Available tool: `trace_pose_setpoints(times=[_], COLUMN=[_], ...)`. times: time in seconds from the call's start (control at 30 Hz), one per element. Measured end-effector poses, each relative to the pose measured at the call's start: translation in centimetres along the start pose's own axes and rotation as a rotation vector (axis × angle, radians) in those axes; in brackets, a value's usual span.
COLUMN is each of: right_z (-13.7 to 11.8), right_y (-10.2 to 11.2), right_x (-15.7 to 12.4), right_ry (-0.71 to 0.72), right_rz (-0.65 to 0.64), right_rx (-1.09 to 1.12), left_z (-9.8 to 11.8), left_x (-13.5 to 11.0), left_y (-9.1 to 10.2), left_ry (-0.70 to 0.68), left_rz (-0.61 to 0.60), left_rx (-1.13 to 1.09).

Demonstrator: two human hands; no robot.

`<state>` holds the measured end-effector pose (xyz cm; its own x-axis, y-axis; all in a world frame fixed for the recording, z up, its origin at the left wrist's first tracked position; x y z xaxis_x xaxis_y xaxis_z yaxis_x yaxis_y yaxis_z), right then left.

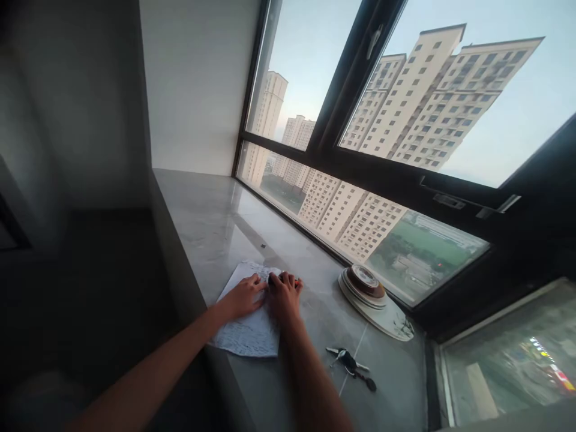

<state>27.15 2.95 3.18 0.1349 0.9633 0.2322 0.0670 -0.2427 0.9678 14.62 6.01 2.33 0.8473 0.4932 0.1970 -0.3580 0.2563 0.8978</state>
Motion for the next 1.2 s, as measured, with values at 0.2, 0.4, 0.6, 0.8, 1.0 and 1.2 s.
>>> trace_pose_setpoints(times=[0.2, 0.4, 0.6, 0.8, 1.0, 1.2], right_z=[-1.1, 1.9, 6.8, 6.6, 7.5, 7.8], right_y=[0.1, 0.3, 0.3, 0.1, 0.7, 0.8], right_x=[-0.3, 0.2, 0.3, 0.4, 0.1, 0.1], right_ry=[0.019, 0.053, -0.068, -0.124, -0.222, -0.279], right_rz=[0.011, 0.001, 0.077, 0.134, 0.204, 0.208], right_rx=[-0.031, 0.096, 0.207, 0.207, 0.259, 0.319], left_z=[0.1, 0.0, -0.3, -0.3, -0.9, -1.6], left_x=[-0.1, -0.2, -0.3, 0.1, 0.3, 1.1], left_y=[0.1, 0.2, 0.0, -0.6, -1.2, -1.5], left_ry=[0.022, 0.025, 0.021, 0.023, 0.035, 0.063], left_rz=[-0.006, 0.012, -0.001, -0.04, -0.064, -0.047], left_rx=[0.023, 0.032, 0.034, 0.101, 0.167, 0.211])
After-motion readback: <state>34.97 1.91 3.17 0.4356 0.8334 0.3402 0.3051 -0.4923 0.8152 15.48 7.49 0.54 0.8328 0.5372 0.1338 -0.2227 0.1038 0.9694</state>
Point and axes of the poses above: each hand's wrist, its own x-axis towards the middle knuckle, its own y-axis out of the back of the hand, z = x × y, the point moved 8 cm from there along x, towards the middle knuckle, and after that the axes turned 13 degrees about -z, right-handed, at the moved point
